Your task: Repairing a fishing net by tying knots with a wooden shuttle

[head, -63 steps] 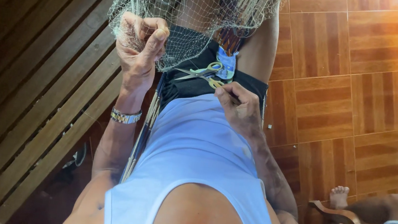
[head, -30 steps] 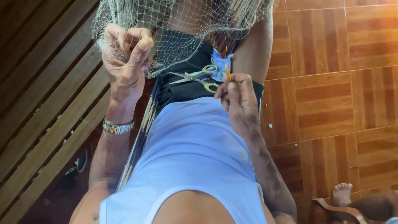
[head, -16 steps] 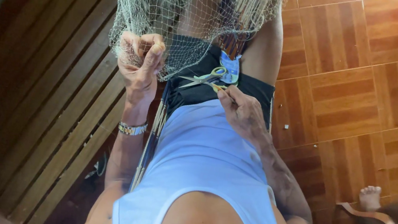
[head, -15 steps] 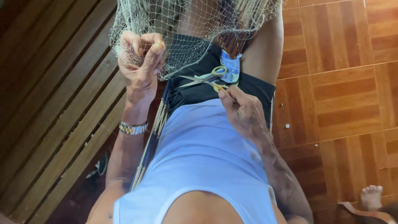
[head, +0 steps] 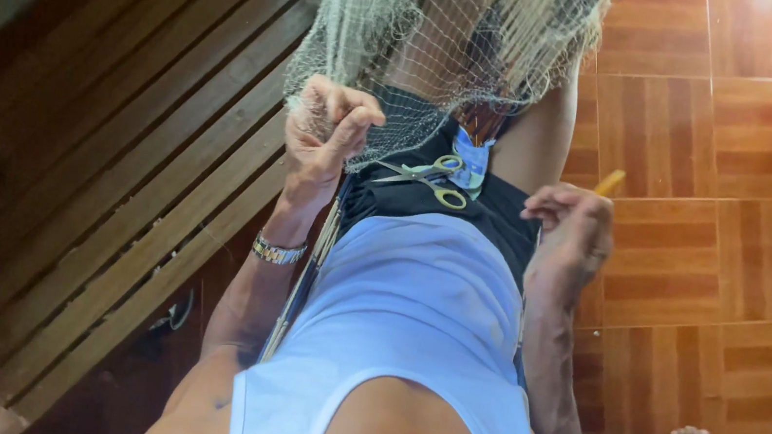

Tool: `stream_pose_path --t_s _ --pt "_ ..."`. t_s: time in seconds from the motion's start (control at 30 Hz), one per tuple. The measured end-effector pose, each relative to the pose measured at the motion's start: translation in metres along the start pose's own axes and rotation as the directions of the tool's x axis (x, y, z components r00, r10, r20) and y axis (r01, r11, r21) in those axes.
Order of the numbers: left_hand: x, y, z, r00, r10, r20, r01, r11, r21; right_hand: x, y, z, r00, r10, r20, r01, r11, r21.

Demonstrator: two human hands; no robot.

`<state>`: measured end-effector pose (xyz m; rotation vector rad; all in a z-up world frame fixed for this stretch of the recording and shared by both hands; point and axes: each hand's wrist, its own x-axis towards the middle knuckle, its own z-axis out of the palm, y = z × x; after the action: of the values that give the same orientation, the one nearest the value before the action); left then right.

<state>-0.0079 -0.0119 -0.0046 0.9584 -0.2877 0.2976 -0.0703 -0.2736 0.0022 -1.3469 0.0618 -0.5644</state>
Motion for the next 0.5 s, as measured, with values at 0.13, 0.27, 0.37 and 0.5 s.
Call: stream_pose_path --t_s 0.13,0.27,0.37,0.5 --pt "0.000 0.001 0.007 1.000 0.006 0.005 -0.005 0.998 -0.066 0.006 -0.017 -0.023 0.997 0.078 0.025 -0.081 0.971 0.225" --pt "-0.002 0.002 0.009 0.999 -0.006 0.045 0.010 0.996 -0.093 0.008 -0.030 -0.042 0.940 -0.017 0.341 -0.167 0.847 0.504" --pt "-0.004 0.004 0.009 0.997 -0.019 0.071 0.027 0.994 -0.107 0.010 -0.037 -0.045 0.865 -0.082 0.496 -0.268 0.759 0.593" --pt "-0.004 0.004 0.012 0.996 0.011 0.088 0.000 0.993 -0.116 0.007 -0.044 -0.050 0.783 -0.108 0.613 -0.351 0.737 0.578"
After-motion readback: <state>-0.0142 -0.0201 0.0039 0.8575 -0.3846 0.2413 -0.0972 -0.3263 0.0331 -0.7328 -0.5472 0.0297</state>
